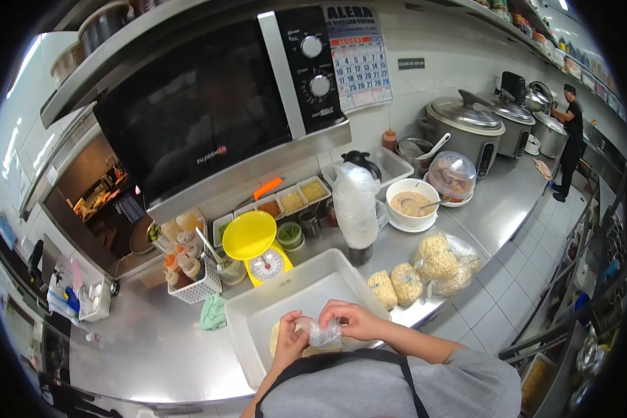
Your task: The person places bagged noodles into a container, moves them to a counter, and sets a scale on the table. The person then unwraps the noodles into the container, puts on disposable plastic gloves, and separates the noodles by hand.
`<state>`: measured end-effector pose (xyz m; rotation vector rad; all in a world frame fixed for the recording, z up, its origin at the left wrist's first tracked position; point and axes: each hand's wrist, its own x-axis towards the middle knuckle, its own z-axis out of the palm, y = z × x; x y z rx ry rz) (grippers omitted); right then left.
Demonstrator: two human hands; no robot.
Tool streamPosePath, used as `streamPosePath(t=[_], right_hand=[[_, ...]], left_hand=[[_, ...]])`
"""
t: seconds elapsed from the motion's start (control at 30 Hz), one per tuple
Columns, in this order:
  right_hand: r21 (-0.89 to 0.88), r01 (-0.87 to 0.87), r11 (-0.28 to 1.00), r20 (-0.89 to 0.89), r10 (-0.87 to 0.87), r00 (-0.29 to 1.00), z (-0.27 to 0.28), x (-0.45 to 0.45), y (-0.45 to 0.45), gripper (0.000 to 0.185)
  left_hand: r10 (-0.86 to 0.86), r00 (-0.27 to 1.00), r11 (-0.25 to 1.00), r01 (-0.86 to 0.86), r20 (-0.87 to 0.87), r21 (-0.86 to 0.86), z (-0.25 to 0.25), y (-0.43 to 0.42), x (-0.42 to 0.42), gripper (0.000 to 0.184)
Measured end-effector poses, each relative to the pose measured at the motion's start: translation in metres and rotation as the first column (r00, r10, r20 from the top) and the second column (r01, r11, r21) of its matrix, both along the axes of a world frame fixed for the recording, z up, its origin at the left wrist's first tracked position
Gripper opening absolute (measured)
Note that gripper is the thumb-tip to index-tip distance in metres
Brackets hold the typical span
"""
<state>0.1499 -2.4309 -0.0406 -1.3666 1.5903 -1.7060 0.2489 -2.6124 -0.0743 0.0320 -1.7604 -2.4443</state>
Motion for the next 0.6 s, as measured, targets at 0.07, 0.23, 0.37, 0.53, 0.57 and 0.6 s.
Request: streamPosePath(t=[0.07,0.23,0.37,0.53,0.57,0.6], right_hand=[[0.022,-0.101,0.995,0.011,0.101,0.995,0.007,0.008,0.0,0.018],[-0.011,0.057,0.998,-0.103,-0.058,0.993,0.002,0.012,-0.014,0.022],[-0.046,0.296,0.954,-0.301,-0.296,0.907,-0.009,0.004,-0.02,0.028],[0.114,0.108,0.988,-0.171,-0.087,0.981,0.023,0.018,-0.016,0.026],[0.122,0.093,0.988,-0.167,-0.072,0.983,0.018,0.019,-0.019,0.026],[0.097,0.068,0.993,-0.123,-0.056,0.991,0.009,0.018,-0.021,0.026]], left_hand=[[-0.102,0.995,0.983,0.104,0.021,-0.15,-0.011,-0.007,0.003,0.043],[-0.327,0.906,0.942,0.29,0.269,0.171,0.031,-0.002,0.016,0.04],[-0.141,0.976,0.974,0.107,0.165,0.198,0.01,0.008,0.012,0.032],[0.258,0.951,0.957,-0.276,0.171,0.093,-0.008,0.013,0.011,0.031],[0.319,0.925,0.936,-0.341,0.205,0.082,-0.008,0.014,0.011,0.033],[0.332,0.92,0.93,-0.356,0.21,0.089,-0.001,0.016,0.011,0.033]])
